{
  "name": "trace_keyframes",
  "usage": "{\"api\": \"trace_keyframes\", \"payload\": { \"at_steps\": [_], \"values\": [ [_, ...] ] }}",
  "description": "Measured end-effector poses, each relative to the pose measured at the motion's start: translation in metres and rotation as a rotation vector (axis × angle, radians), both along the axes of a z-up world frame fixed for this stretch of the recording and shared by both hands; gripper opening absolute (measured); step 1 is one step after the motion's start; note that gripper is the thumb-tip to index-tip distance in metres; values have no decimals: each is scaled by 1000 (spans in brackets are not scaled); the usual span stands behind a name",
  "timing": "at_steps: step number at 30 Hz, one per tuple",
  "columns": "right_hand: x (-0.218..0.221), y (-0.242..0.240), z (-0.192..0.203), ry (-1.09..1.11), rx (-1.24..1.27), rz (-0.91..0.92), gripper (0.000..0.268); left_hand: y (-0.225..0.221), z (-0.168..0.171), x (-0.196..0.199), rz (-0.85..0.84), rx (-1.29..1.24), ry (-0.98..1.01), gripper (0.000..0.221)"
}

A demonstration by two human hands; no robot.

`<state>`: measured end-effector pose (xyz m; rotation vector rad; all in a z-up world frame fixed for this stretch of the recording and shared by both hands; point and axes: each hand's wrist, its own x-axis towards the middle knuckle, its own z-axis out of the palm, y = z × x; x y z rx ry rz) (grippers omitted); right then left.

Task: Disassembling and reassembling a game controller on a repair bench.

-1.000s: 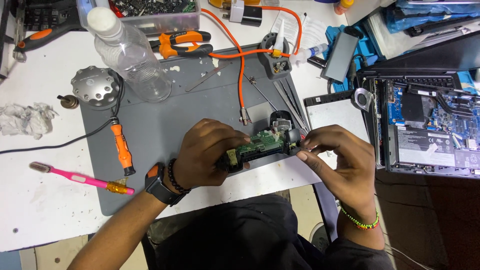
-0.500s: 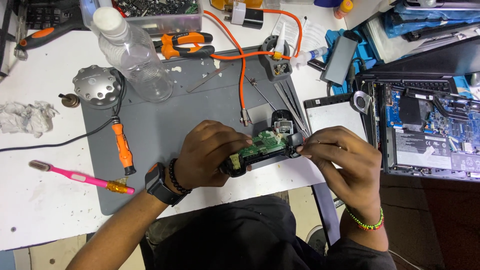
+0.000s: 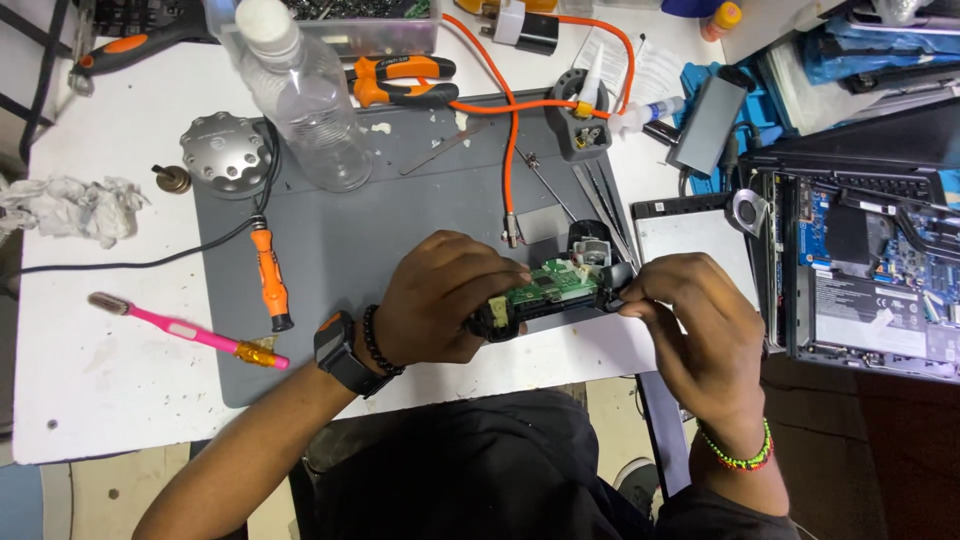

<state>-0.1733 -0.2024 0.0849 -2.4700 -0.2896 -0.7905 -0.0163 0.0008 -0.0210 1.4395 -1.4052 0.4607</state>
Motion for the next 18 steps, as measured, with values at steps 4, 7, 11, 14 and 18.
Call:
{"api": "trace_keyframes", "payload": {
  "at_steps": [4,7,11,14,18],
  "values": [
    [-1,-3,-5,15,-1,-10,5,-1,-4,-1,-5,3,8,30],
    [0,-3,-5,28,7,6,7,0,-6,2,-21,28,-8,31],
    [-3,-9,-9,54,104,-14,9,-1,-3,-2,8,-9,10,30],
    [-6,-19,-16,40,193,-26,15,1,-6,-2,-6,9,34,35],
    [-2,-15,-16,61,452,22,22,1,1,-2,1,7,18,35]
  ]
}}
